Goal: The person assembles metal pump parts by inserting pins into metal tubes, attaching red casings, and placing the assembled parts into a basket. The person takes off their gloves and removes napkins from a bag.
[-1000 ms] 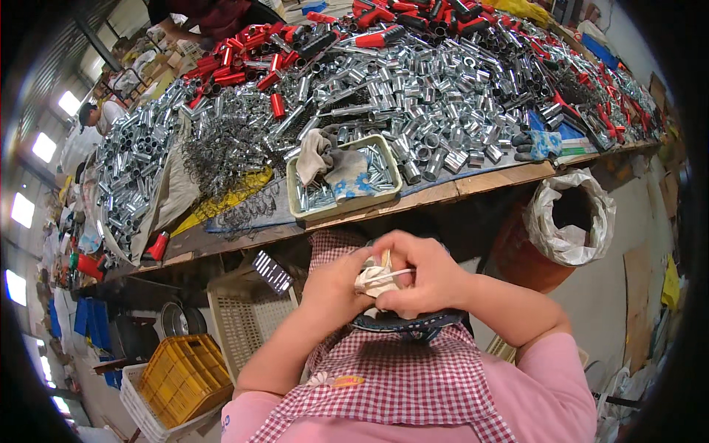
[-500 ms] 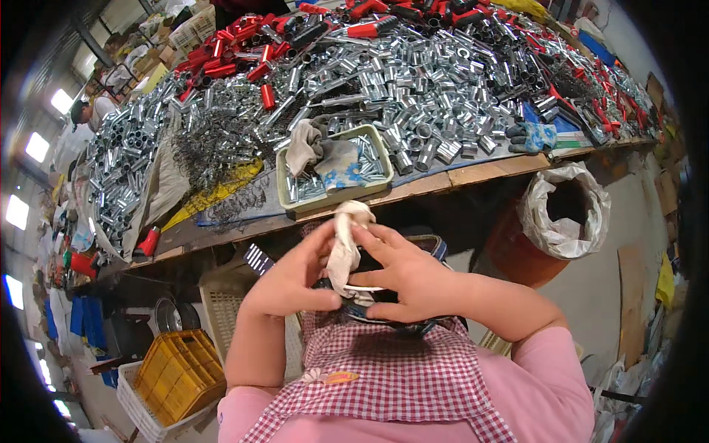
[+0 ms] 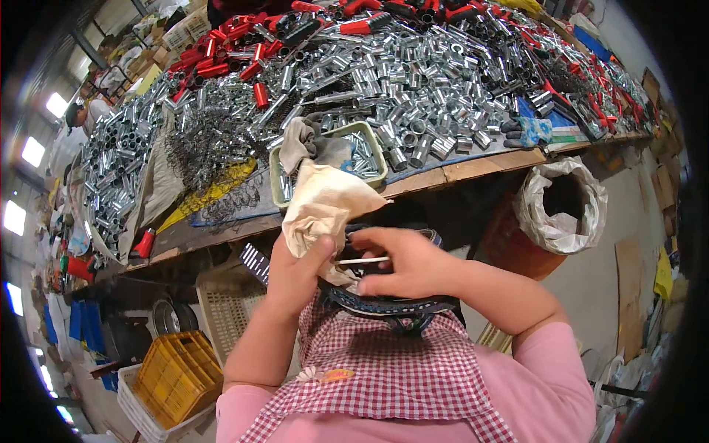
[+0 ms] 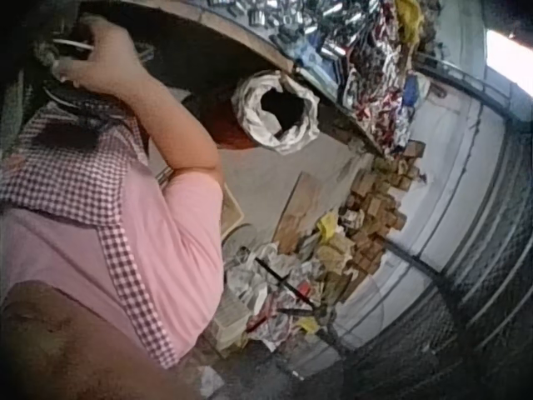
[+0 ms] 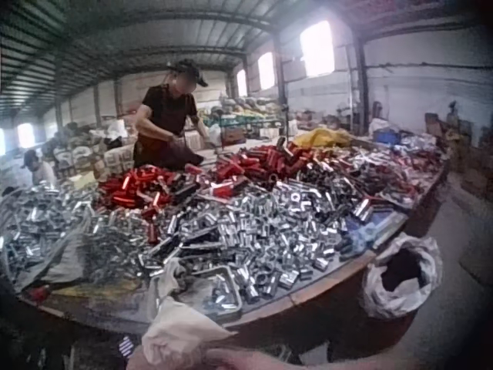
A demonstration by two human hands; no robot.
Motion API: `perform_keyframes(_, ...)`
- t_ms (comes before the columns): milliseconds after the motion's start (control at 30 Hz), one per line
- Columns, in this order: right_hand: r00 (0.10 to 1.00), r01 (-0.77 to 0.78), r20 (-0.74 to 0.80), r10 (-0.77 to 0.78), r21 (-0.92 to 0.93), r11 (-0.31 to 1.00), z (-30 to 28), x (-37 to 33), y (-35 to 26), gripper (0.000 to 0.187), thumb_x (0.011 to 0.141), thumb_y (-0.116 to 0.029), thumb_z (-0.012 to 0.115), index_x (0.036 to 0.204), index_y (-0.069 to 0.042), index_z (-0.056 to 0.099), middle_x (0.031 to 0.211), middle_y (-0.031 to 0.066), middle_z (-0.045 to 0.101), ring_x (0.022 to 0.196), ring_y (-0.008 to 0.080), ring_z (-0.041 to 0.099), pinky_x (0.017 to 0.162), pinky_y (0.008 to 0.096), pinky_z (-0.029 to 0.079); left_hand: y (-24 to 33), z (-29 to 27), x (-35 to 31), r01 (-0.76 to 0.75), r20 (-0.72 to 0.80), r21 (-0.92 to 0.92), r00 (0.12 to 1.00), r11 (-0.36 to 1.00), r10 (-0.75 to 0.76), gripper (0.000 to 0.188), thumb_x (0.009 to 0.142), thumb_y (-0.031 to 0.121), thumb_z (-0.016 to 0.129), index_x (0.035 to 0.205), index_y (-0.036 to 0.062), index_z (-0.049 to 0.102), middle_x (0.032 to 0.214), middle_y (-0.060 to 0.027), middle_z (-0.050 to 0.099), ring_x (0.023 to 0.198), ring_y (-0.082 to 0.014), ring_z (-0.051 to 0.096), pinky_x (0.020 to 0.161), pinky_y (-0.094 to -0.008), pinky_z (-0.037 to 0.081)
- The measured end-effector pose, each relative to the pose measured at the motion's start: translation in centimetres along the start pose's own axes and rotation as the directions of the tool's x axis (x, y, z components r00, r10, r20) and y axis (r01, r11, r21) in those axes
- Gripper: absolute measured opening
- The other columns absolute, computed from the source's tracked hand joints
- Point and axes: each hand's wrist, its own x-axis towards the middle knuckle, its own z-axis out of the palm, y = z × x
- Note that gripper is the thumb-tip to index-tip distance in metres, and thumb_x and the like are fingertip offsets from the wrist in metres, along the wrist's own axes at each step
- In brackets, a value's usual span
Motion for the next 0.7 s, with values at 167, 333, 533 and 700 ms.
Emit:
perform_keyframes(167, 0.955, 0.294, -0.007, -0.295, -0.046, 0.955, 2.7, 2.4, 2.7, 0.065, 0.074, -0.033, 0.080, 0.125, -0.001, 0.056, 0.101, 0.0173, 0.067, 0.087, 0.0274, 0.067, 0.080, 0.0361, 0.051, -0.8, 1.4, -1.0, -0.056, 0.018, -0.171, 0.998, 0.984, 0.060, 0.051, 0.094, 0.024, 0.058, 0.136, 0.0008, 0.041, 0.125, -0.0138, 0.056, 0.107, -0.0231, 0.060, 0.091, -0.0381, 0.049)
perform_keyframes(333, 0.970, 0.242, 0.058, -0.235, -0.292, 0.925, 2.2, 3.0, 3.0, 0.034, 0.080, -0.033, 0.071, 0.094, -0.002, 0.069, 0.079, 0.0180, 0.069, 0.076, 0.0352, 0.067, 0.073, 0.0425, 0.052, -0.1, 2.2, -1.1, -0.066, -0.192, -0.264, 0.981, 0.962, 0.014, 0.045, 0.102, 0.028, 0.042, 0.138, 0.0008, 0.041, 0.125, -0.0122, 0.058, 0.111, -0.0244, 0.061, 0.090, -0.0391, 0.053)
perform_keyframes(533, 0.957, 0.266, 0.023, -0.289, -0.468, 0.843, 2.4, 2.1, 1.6, 0.023, 0.074, -0.027, 0.068, 0.075, -0.005, 0.064, 0.069, 0.0193, 0.064, 0.070, 0.0394, 0.064, 0.071, 0.0467, 0.052, 2.7, 2.0, -2.9, -0.245, -0.077, -0.325, 0.970, 0.913, 0.233, 0.030, 0.097, 0.035, 0.043, 0.074, 0.0158, 0.043, 0.054, 0.0050, 0.028, 0.038, -0.0087, 0.021, 0.040, -0.0288, 0.018)
perform_keyframes(700, 0.953, 0.303, 0.108, -0.284, -0.417, 0.857, 3.2, 1.2, 1.8, 0.018, 0.074, -0.022, 0.064, 0.073, -0.004, 0.064, 0.070, 0.0196, 0.064, 0.069, 0.0394, 0.064, 0.068, 0.0476, 0.052, 2.4, 1.2, -3.5, -0.139, 0.041, -0.502, 0.982, 0.853, 0.185, 0.029, 0.098, 0.033, 0.043, 0.075, 0.0160, 0.042, 0.054, 0.0056, 0.029, 0.037, -0.0069, 0.019, 0.039, -0.0284, 0.019)
